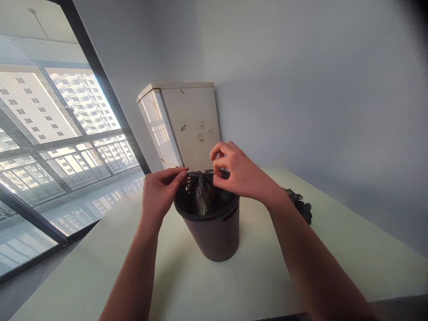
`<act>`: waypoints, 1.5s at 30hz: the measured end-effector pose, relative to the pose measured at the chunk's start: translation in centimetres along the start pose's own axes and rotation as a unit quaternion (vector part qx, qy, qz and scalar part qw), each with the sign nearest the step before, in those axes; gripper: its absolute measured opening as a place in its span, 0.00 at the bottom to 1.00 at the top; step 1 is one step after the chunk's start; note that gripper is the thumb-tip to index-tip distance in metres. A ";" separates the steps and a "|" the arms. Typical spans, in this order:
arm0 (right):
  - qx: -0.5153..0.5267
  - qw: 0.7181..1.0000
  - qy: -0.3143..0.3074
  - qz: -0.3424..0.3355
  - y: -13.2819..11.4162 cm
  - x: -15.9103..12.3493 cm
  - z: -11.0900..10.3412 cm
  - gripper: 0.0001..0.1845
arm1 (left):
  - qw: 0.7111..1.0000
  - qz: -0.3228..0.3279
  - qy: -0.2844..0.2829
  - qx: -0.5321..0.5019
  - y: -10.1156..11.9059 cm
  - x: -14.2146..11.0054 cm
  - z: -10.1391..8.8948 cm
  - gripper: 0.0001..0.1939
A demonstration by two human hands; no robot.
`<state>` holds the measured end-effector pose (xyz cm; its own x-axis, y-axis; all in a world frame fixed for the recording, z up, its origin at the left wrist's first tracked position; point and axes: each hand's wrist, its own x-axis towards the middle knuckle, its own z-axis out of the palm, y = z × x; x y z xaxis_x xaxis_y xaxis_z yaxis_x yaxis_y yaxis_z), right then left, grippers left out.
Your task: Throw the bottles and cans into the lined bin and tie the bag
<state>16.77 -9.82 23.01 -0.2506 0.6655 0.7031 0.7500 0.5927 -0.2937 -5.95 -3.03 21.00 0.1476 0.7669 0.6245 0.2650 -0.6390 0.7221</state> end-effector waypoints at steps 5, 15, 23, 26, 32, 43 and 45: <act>-0.002 0.994 -0.065 0.082 2.2 -0.5 -1.2 0.13 | 0.995 -0.035 -0.037 0.089 -1.3 1.2 -1.0 0.10; 0.088 0.983 -0.003 0.162 0.1 -0.1 -0.5 0.09 | 0.989 0.046 -0.110 0.089 0.1 0.1 -0.2 0.13; 0.203 0.976 -0.024 0.078 -1.5 0.4 0.4 0.06 | 0.982 0.147 -0.066 0.100 0.6 -0.8 0.8 0.06; 0.158 0.983 -0.020 0.089 -0.4 0.3 0.8 0.15 | 0.982 0.165 -0.033 0.085 0.7 -1.0 0.9 0.05; 0.163 0.970 -0.141 0.112 0.3 0.6 2.5 0.11 | 0.985 0.171 -0.025 0.018 1.0 -1.4 1.2 0.07; 0.170 0.892 0.386 0.161 2.1 1.2 1.8 0.09 | 0.983 0.168 0.068 -0.005 1.0 -0.7 1.0 0.21; 0.169 0.847 0.487 0.130 2.6 1.2 0.7 0.10 | 0.983 0.157 0.084 0.036 0.7 -0.6 0.9 0.13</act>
<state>17.94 -7.16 22.62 0.6439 0.2012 0.7382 0.4432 0.6884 -0.5742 -4.98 -3.87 20.91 0.0756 0.5080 0.8580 0.2985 -0.8326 0.4666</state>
